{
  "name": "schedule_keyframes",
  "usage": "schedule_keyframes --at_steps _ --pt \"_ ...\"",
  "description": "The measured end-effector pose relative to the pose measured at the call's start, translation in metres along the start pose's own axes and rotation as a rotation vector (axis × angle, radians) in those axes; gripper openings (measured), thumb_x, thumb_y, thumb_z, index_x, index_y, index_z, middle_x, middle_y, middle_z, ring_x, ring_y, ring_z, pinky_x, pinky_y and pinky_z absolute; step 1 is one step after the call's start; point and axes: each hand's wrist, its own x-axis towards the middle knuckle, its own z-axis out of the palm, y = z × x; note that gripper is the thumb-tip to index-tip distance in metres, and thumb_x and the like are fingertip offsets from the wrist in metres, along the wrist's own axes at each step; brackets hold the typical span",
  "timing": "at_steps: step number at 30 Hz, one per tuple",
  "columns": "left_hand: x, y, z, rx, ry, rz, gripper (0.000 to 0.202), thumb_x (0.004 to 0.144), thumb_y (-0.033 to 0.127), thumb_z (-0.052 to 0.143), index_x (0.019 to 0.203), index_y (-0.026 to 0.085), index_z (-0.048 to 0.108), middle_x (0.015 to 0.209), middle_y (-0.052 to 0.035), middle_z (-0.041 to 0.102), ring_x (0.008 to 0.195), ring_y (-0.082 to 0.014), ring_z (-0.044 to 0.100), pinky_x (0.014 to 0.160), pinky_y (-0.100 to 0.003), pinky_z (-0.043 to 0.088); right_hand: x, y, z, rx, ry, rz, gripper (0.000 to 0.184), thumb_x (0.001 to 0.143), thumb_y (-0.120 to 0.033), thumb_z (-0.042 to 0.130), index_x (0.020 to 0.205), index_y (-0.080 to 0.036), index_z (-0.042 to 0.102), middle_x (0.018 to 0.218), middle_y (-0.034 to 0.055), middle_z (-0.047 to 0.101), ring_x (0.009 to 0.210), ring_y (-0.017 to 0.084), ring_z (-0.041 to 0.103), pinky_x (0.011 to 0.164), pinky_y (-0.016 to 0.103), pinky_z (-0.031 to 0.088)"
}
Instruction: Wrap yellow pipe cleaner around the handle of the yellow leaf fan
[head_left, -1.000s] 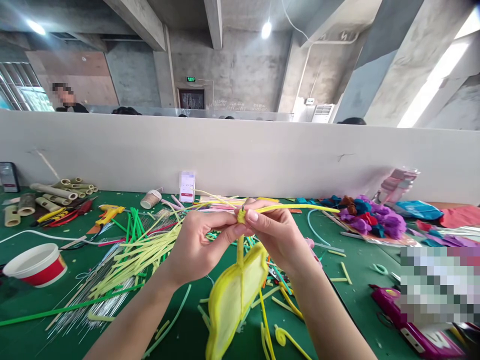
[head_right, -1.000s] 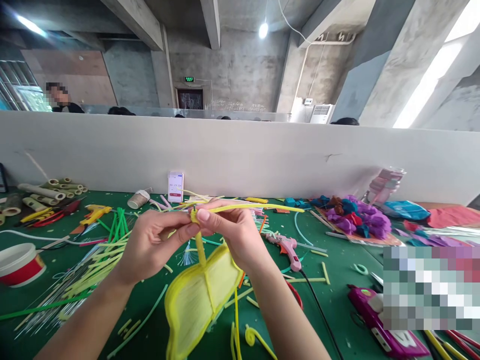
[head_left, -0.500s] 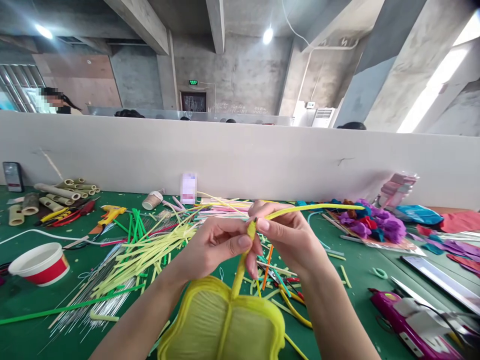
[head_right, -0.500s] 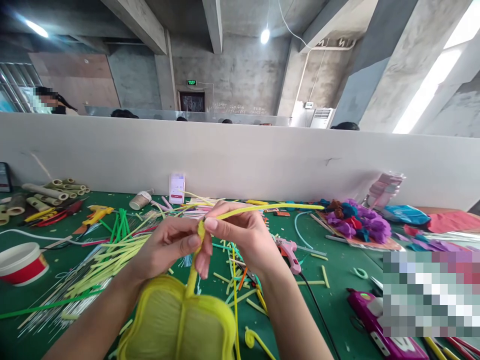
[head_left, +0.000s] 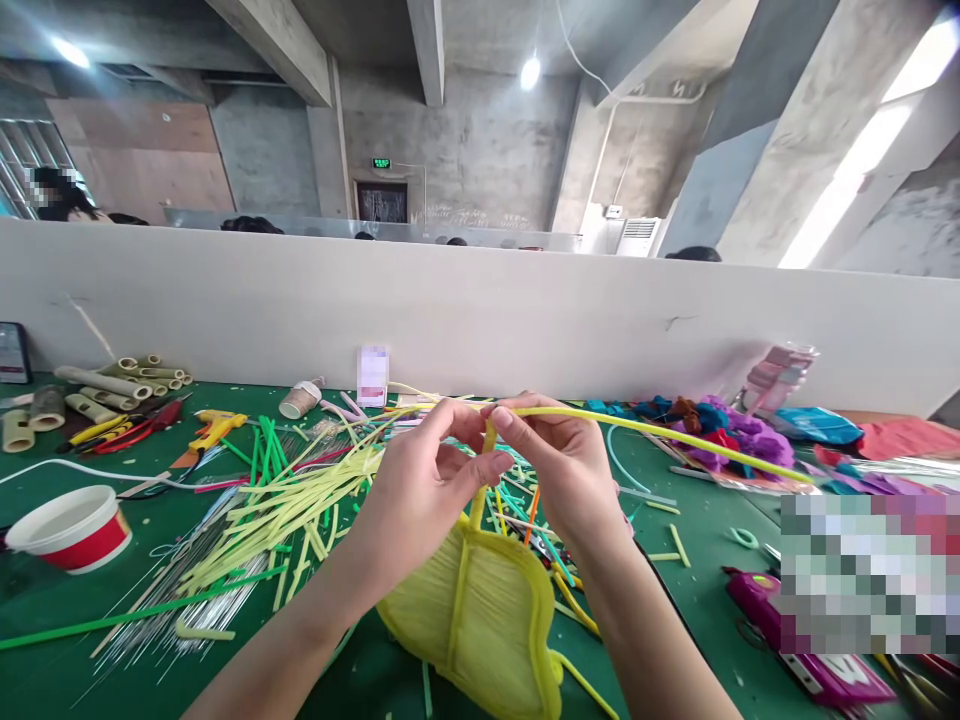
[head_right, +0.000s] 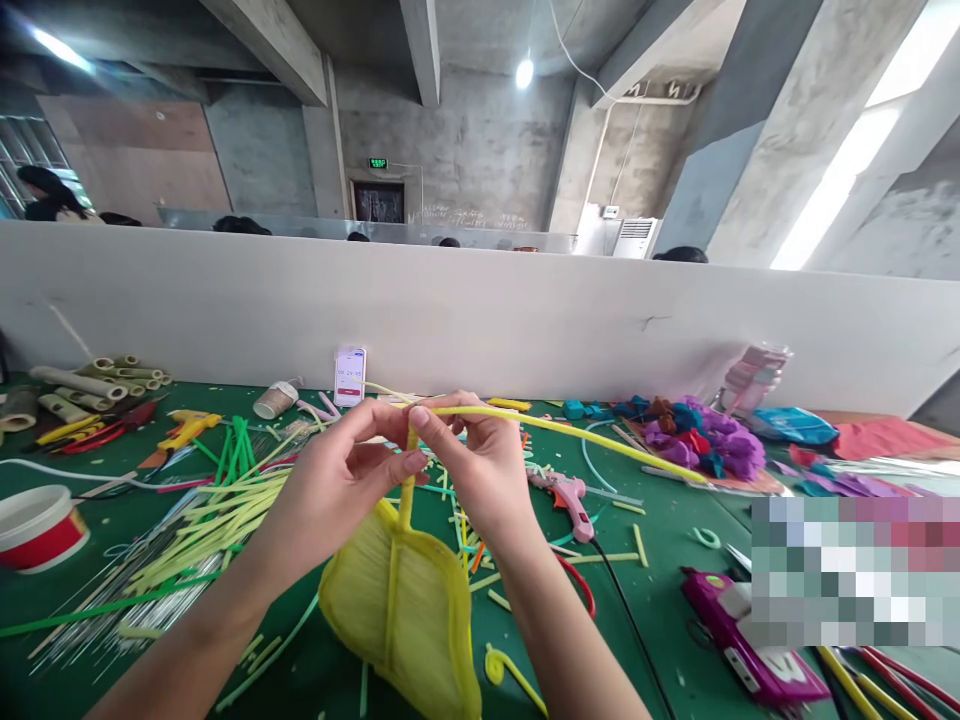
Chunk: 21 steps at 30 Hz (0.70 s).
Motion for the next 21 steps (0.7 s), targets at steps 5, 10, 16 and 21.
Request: schedule_keyframes --at_steps 5,10,16,21 --pt "0.003 -0.002 0.004 0.092 0.085 0.1 0.021 0.086 0.033 0.072 0.101 0.022 0.063 0.099 -0.0023 0.069 0.078 -0.0156 0.068 0.068 -0.024 0.054 -0.004 -0.007 0.003 -0.065 0.036 -0.018 0.006 0.084 -0.033 0.075 0.083 -0.027 0.077 0.081 0.001 0.069 0.08 0.017 0.059 0.075 0.033 0.045" --pt "0.014 -0.01 -0.021 0.111 0.203 0.155 0.026 0.096 0.041 0.057 0.105 0.02 0.068 0.119 -0.0093 0.068 0.113 -0.0232 0.063 0.097 -0.03 0.048 0.008 -0.007 -0.001 0.007 0.118 0.003 0.009 0.085 -0.034 0.074 0.086 -0.026 0.077 0.09 0.0018 0.07 0.082 0.016 0.06 0.075 0.03 0.045" --pt "0.028 -0.027 -0.044 0.199 0.219 0.054 0.034 0.1 0.045 0.047 0.106 0.022 0.072 0.12 -0.0063 0.069 0.115 -0.023 0.061 0.097 -0.028 0.045 0.024 0.013 -0.014 0.238 -0.009 0.346 0.023 0.085 -0.041 0.072 0.088 -0.02 0.077 0.086 0.0053 0.076 0.069 0.012 0.054 0.059 0.023 0.041" --pt "0.036 -0.031 -0.038 0.215 0.094 -0.008 0.034 0.099 0.045 0.047 0.109 0.023 0.071 0.123 -0.0063 0.068 0.121 -0.0245 0.058 0.102 -0.029 0.042 0.018 0.01 -0.015 0.345 0.015 0.414 0.023 0.084 -0.041 0.075 0.084 -0.018 0.077 0.084 0.006 0.075 0.07 0.012 0.058 0.055 0.02 0.043"
